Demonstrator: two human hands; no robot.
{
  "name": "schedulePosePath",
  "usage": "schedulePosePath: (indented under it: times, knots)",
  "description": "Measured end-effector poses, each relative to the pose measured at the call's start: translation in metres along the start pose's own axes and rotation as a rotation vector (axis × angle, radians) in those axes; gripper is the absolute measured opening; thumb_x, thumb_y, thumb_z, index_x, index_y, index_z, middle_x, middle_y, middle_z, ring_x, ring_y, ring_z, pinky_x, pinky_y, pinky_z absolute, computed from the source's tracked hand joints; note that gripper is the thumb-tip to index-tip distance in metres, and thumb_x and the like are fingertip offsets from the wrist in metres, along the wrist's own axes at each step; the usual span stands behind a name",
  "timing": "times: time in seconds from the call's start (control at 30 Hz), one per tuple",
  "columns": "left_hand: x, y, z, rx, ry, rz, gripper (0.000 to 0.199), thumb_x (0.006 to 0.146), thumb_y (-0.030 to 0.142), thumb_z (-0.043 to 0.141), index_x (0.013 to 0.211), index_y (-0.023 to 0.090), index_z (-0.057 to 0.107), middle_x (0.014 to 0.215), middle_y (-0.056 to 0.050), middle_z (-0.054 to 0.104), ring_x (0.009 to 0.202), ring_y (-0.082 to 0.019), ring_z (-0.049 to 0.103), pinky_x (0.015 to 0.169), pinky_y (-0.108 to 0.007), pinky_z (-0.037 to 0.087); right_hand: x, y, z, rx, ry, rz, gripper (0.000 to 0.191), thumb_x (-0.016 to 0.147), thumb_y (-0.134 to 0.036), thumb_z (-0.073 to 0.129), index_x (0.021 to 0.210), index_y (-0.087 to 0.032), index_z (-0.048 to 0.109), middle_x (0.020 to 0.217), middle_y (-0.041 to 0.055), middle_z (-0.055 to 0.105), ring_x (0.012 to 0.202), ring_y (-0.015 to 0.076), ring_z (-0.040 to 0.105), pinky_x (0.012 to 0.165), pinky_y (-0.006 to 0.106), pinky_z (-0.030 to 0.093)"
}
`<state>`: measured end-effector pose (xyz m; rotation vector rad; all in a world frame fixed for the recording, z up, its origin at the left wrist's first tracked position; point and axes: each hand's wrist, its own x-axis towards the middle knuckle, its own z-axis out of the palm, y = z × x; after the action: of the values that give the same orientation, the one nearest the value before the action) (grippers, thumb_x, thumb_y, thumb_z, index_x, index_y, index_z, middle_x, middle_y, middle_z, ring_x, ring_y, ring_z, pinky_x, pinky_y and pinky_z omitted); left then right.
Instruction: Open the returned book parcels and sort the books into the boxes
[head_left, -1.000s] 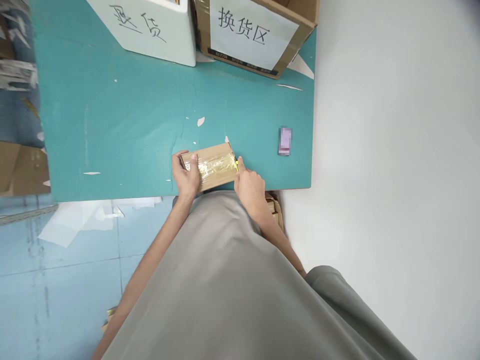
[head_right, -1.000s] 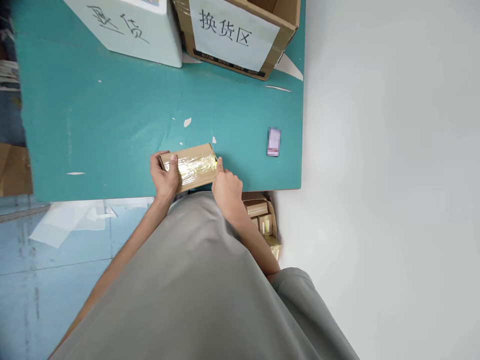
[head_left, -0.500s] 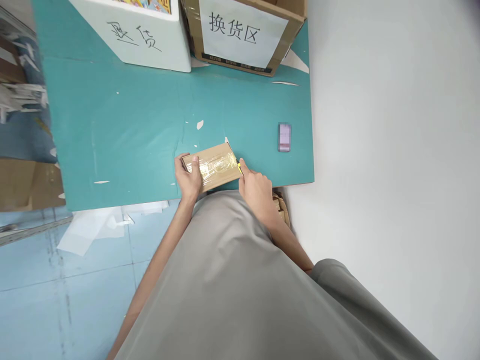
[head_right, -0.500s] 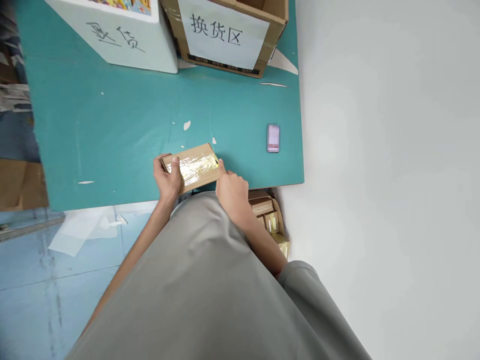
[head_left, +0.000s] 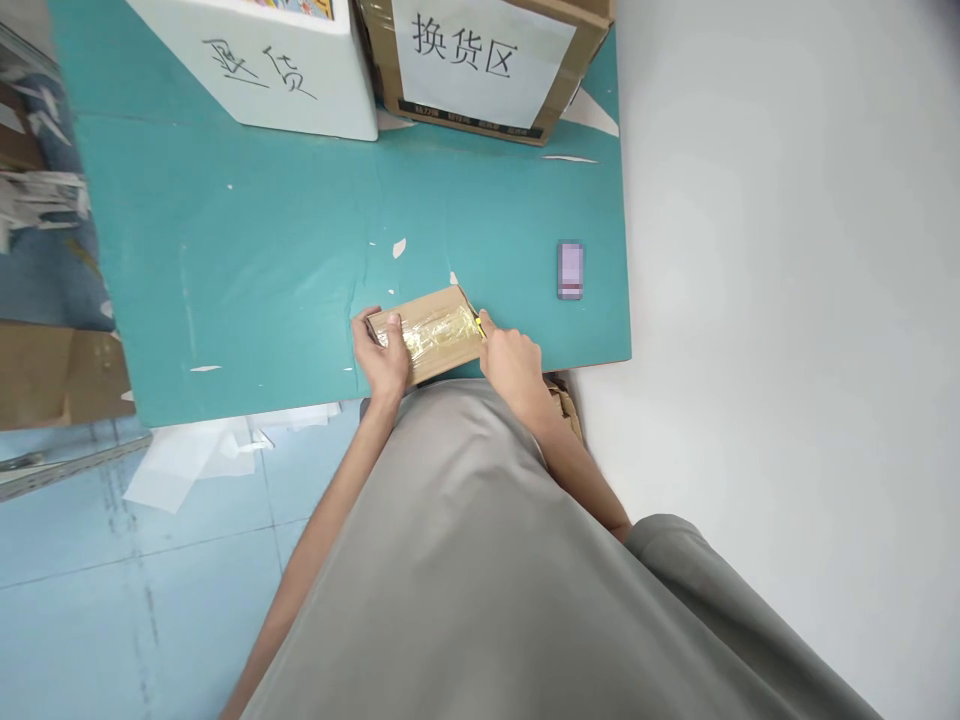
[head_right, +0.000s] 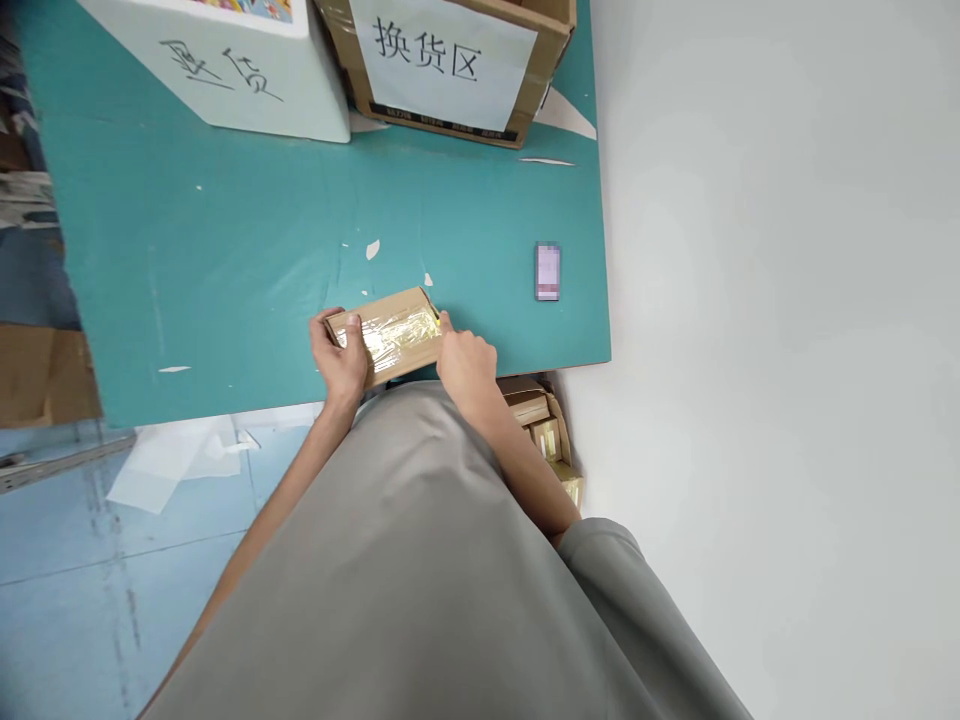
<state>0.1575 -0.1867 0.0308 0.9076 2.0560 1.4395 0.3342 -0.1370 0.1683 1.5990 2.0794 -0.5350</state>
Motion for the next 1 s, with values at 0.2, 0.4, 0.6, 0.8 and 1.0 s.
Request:
schedulePosePath:
  times: [0.2, 0.4, 0.6, 0.8, 1.0]
  knots:
    - [-0.001, 0.001, -0.002, 0.040, -0.046, -0.027, 0.043, 0.104, 0.052, 0.061, 0.127, 0.017, 0.058, 0.127, -0.012, 0.066, 0.120, -0.023, 0.063, 0.111, -0.036, 0.046, -0.004, 0.002, 0.007, 0.021, -0.049, 0.039, 0.059, 0.107, -0.018, 0.041, 0.166, -0.017, 0.039, 0.114, 0.0177, 0.077, 0.107, 0.0284, 0.075, 0.094, 0.037, 0.056]
    - [0.012, -0.009, -0.011, 0.022, -0.040, -0.015, 0.050, 0.104, 0.058, 0.059, 0.131, 0.016, 0.058, 0.131, -0.014, 0.066, 0.124, -0.023, 0.063, 0.115, -0.037, 0.046, -0.016, 0.010, -0.005, 0.062, -0.036, -0.003, 0.057, 0.110, -0.027, 0.042, 0.168, -0.025, 0.038, 0.110, 0.0135, 0.079, 0.104, 0.0294, 0.076, 0.094, 0.039, 0.056]
    - [0.026, -0.030, -0.051, -0.036, -0.109, -0.094, 0.069, 0.100, 0.066, 0.061, 0.148, 0.017, 0.057, 0.140, -0.016, 0.069, 0.130, -0.026, 0.065, 0.120, -0.042, 0.045, 0.031, 0.050, 0.038, 0.157, 0.199, 0.163, 0.063, 0.114, -0.032, 0.033, 0.174, -0.024, 0.017, 0.127, 0.0177, 0.074, 0.110, 0.0315, 0.073, 0.097, 0.042, 0.054]
    - [0.034, -0.061, -0.099, 0.001, -0.088, -0.273, 0.069, 0.095, 0.066, 0.067, 0.145, 0.019, 0.062, 0.145, -0.017, 0.067, 0.135, -0.029, 0.064, 0.116, -0.042, 0.050, 0.114, 0.076, 0.127, 0.323, 0.109, 0.300, 0.063, 0.109, -0.027, 0.046, 0.168, -0.011, 0.033, 0.140, 0.0275, 0.063, 0.120, 0.0349, 0.069, 0.102, 0.045, 0.053]
    - [0.034, -0.094, -0.139, 0.137, 0.079, -0.570, 0.058, 0.087, 0.072, 0.070, 0.092, 0.014, 0.068, 0.091, -0.010, 0.075, 0.086, -0.023, 0.070, 0.077, -0.032, 0.054, 0.122, 0.043, 0.148, 0.817, 0.146, 0.104, 0.051, 0.108, -0.041, 0.048, 0.144, -0.008, 0.062, 0.139, 0.0254, 0.067, 0.131, 0.0344, 0.063, 0.108, 0.044, 0.053]
